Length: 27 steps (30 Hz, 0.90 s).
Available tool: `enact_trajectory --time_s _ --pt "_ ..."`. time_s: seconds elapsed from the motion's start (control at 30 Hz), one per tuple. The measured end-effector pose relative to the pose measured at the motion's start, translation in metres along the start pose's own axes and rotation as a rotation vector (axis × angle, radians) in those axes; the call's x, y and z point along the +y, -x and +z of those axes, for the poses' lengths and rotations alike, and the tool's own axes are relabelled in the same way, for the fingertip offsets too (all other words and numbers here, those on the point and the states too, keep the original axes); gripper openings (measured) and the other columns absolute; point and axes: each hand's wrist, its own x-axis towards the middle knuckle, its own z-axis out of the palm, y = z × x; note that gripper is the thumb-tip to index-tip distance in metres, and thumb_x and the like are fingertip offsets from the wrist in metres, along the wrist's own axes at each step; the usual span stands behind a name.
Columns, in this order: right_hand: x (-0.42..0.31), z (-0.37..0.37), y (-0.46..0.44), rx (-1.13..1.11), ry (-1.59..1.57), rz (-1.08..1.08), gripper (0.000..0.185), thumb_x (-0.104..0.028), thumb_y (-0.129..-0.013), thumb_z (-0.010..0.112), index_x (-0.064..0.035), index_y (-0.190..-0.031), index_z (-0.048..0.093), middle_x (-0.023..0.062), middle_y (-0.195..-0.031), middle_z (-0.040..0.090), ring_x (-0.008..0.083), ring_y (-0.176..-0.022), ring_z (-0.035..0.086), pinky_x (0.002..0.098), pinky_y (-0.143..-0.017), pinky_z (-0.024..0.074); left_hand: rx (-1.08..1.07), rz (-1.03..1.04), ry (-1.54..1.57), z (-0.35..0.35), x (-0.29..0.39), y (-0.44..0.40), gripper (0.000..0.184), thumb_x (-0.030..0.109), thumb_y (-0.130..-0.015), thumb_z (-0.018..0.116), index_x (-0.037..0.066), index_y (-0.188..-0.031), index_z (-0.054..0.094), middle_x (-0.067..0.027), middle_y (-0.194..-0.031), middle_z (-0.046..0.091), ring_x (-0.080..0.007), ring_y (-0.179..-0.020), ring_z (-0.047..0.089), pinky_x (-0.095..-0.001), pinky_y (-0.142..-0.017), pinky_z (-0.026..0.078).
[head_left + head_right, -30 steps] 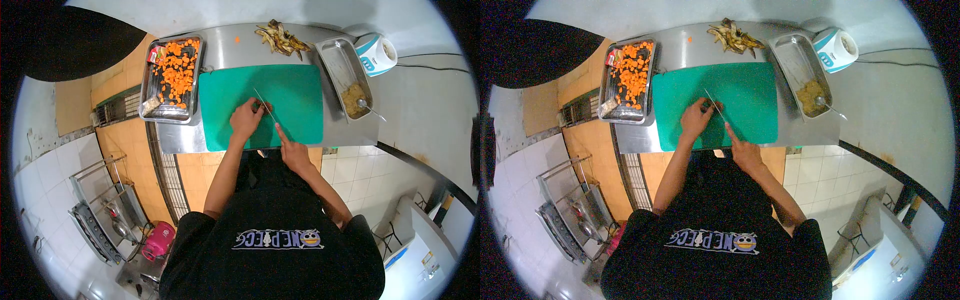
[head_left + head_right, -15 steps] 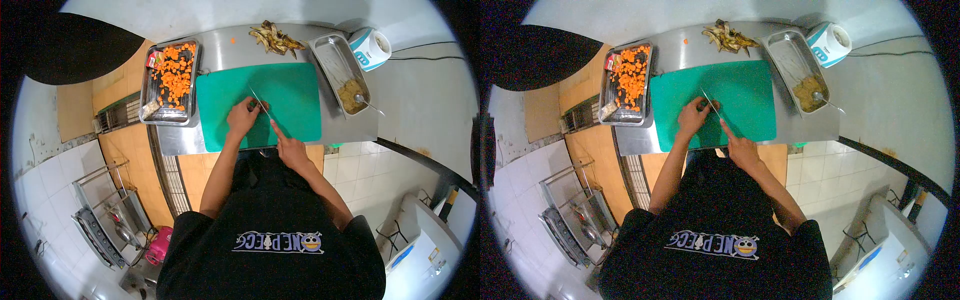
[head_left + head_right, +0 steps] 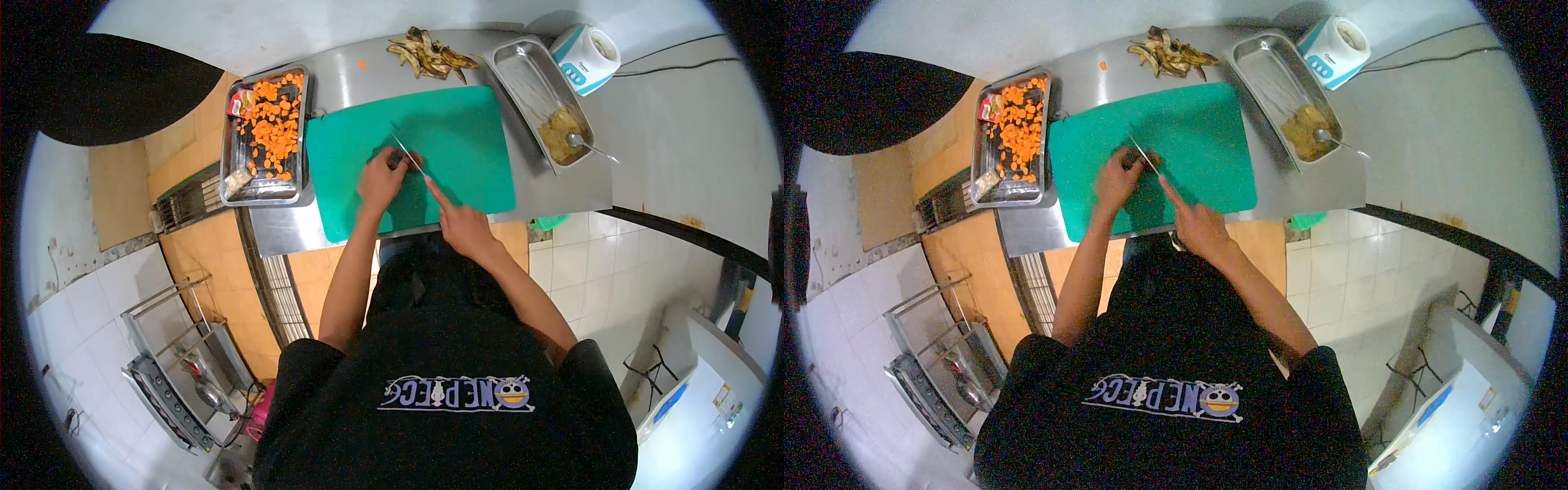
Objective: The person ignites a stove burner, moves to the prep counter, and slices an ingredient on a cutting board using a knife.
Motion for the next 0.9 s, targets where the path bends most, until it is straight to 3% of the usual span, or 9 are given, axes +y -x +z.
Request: enact_trajectory --time_s 0.07,0.27,0.4,0.77,0.83,0.9 --pt "-0.002 -0.003 0.001 0.042 0.018 -0.032 0.075 -0.016 -0.097 0.052 -0.0311 -0.16 0.014 0.0274 -0.069 0.062 0.0508 -0.066 0.062 0.0608 -0.067 0.0507 0.016 -0.003 -0.01 -0.003 0.004 0.005 0.032 0.042 -0.089 0.068 0.016 -0.107 0.071 -0.0111 -0.089 0.074 -0.0344 -0.083 0.07 -0.0478 -0.069 0.054" --pt "-0.01 -0.016 0.006 -0.118 0.014 0.072 0.073 -0.018 -0.099 0.049 -0.0312 -0.161 0.011 0.0262 -0.067 0.062 0.0483 -0.065 0.063 0.0591 -0.066 0.0513 0.021 -0.02 -0.056 -0.014 0.017 0.012 0.031 0.044 -0.088 0.067 0.02 -0.108 0.072 -0.0071 -0.091 0.075 -0.0315 -0.086 0.071 -0.0449 -0.069 0.055" --pt "-0.013 -0.029 0.007 -0.191 0.044 0.078 0.078 -0.016 -0.096 0.052 -0.0288 -0.161 0.01 0.0258 -0.076 0.068 0.0454 -0.069 0.068 0.0604 -0.066 0.0542 -0.023 -0.095 -0.032 -0.015 0.016 0.009 0.034 0.048 -0.085 0.068 0.023 -0.108 0.072 -0.0045 -0.091 0.076 -0.0289 -0.088 0.072 -0.0432 -0.07 0.055" --pt "-0.023 -0.046 0.028 -0.196 0.143 0.102 0.077 -0.019 -0.096 0.054 -0.0299 -0.16 0.013 0.0262 -0.078 0.068 0.045 -0.071 0.068 0.0581 -0.068 0.0545 -0.008 -0.088 0.003 -0.009 0.011 0.006 0.032 0.047 -0.084 0.069 0.022 -0.105 0.073 -0.0043 -0.092 0.076 -0.0292 -0.087 0.071 -0.0429 -0.072 0.056" --pt "-0.024 -0.049 0.031 -0.2 0.089 0.106 0.073 -0.02 -0.101 0.049 -0.0361 -0.16 0.01 0.0282 -0.074 0.062 0.0477 -0.072 0.064 0.0578 -0.071 0.0511 -0.006 -0.094 0.006 -0.006 0.008 0.006 0.032 0.047 -0.084 0.069 0.022 -0.104 0.073 -0.0044 -0.092 0.076 -0.0295 -0.088 0.071 -0.0431 -0.072 0.056" --pt "-0.023 -0.05 0.035 -0.195 0.1 0.106 0.073 -0.02 -0.101 0.049 -0.0361 -0.16 0.01 0.0286 -0.075 0.063 0.0477 -0.072 0.064 0.0578 -0.071 0.0512 0.041 -0.03 -0.044 -0.005 0.005 0.005 0.038 0.052 -0.086 0.067 0.023 -0.109 0.073 -0.0075 -0.093 0.076 -0.0287 -0.085 0.073 -0.0438 -0.071 0.056"
